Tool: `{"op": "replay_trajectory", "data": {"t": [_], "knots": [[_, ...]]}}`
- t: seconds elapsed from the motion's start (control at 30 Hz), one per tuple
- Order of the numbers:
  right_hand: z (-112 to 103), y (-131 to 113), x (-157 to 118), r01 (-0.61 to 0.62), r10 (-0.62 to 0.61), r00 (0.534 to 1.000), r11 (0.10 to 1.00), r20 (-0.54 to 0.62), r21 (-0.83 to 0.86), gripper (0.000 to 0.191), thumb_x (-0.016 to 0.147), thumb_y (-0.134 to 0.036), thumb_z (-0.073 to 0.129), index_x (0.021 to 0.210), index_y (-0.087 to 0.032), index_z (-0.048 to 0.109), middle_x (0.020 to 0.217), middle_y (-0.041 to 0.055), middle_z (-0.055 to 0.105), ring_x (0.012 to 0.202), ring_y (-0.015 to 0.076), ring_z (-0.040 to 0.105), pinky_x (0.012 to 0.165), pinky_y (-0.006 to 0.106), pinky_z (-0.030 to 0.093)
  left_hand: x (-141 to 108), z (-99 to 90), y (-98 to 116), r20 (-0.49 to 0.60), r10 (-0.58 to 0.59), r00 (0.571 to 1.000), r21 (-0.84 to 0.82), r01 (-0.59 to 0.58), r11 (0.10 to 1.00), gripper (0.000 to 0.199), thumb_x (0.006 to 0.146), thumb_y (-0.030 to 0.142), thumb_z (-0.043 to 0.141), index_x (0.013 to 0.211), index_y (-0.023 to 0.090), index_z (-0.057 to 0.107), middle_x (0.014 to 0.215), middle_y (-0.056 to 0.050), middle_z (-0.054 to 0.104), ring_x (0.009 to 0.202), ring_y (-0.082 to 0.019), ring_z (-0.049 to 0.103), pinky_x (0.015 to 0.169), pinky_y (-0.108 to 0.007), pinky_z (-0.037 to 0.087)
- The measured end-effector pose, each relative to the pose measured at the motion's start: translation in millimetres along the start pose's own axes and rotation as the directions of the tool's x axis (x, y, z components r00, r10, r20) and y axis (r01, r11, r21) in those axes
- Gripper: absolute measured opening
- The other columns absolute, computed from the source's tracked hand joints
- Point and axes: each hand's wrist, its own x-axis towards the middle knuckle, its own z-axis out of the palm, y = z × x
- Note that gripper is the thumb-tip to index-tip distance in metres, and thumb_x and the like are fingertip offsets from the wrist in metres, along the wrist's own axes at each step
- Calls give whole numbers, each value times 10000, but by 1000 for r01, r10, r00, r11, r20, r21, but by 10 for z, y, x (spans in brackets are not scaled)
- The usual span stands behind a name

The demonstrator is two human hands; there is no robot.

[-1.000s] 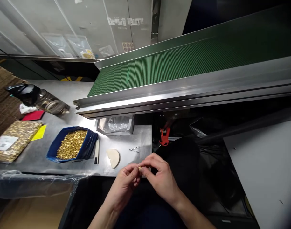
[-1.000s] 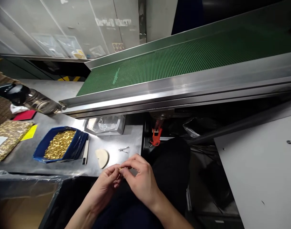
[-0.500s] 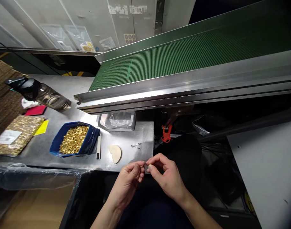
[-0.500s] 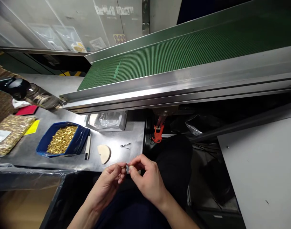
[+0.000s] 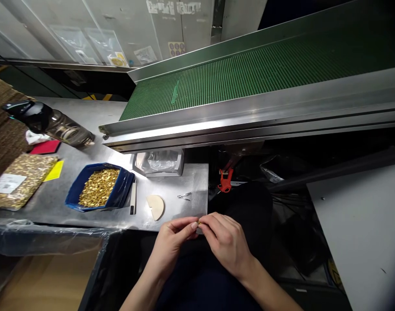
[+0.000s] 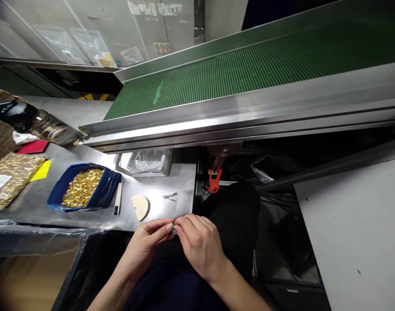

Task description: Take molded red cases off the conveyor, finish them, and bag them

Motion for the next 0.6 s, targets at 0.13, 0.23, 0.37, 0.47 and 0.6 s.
{"op": "replay_trajectory", "data": {"t": [0.13,0.23,0.37,0.47,0.6], "knots": [[37,46,-13,62,-56,997,993,59,-104,164,1044,-180,514,1025,-210,674,910,33,738,802,186,671,755,331,432,34,-33,4,12,32,999,134,-34,990,341,753,420,874,989,177,841,916,-109,813,849,-227,686,789,-297,551],[62,76,-23,128,-110,989,970,96,-205,204,1054,-191,492,990,-198,685,847,40,727,748,189,645,723,345,411,60,-39,7,49,21,999,214,-31,976,342,758,433,865,981,174,847,916,-119,812,866,-252,692,776,-309,551],[91,110,-59,140,-127,990,951,65,-277,194,1025,-142,508,973,-186,689,817,45,717,754,198,643,736,357,410,107,14,-77,70,-63,996,57,59,997,355,729,403,896,982,161,844,927,-117,806,911,-237,692,861,-303,550],[84,153,-89,143,-140,990,949,30,-280,188,1008,-121,513,976,-189,685,826,39,718,773,200,649,757,358,415,136,94,-181,101,-136,986,-142,149,979,365,691,374,929,961,145,839,917,-112,797,869,-197,688,858,-278,550],[-16,233,-91,186,-190,982,947,11,-263,211,1019,-145,490,938,-209,675,814,22,721,757,183,639,751,341,421,172,182,-282,28,-171,985,-203,173,964,424,600,349,982,929,134,822,901,-107,791,814,-184,699,794,-267,556]]}}
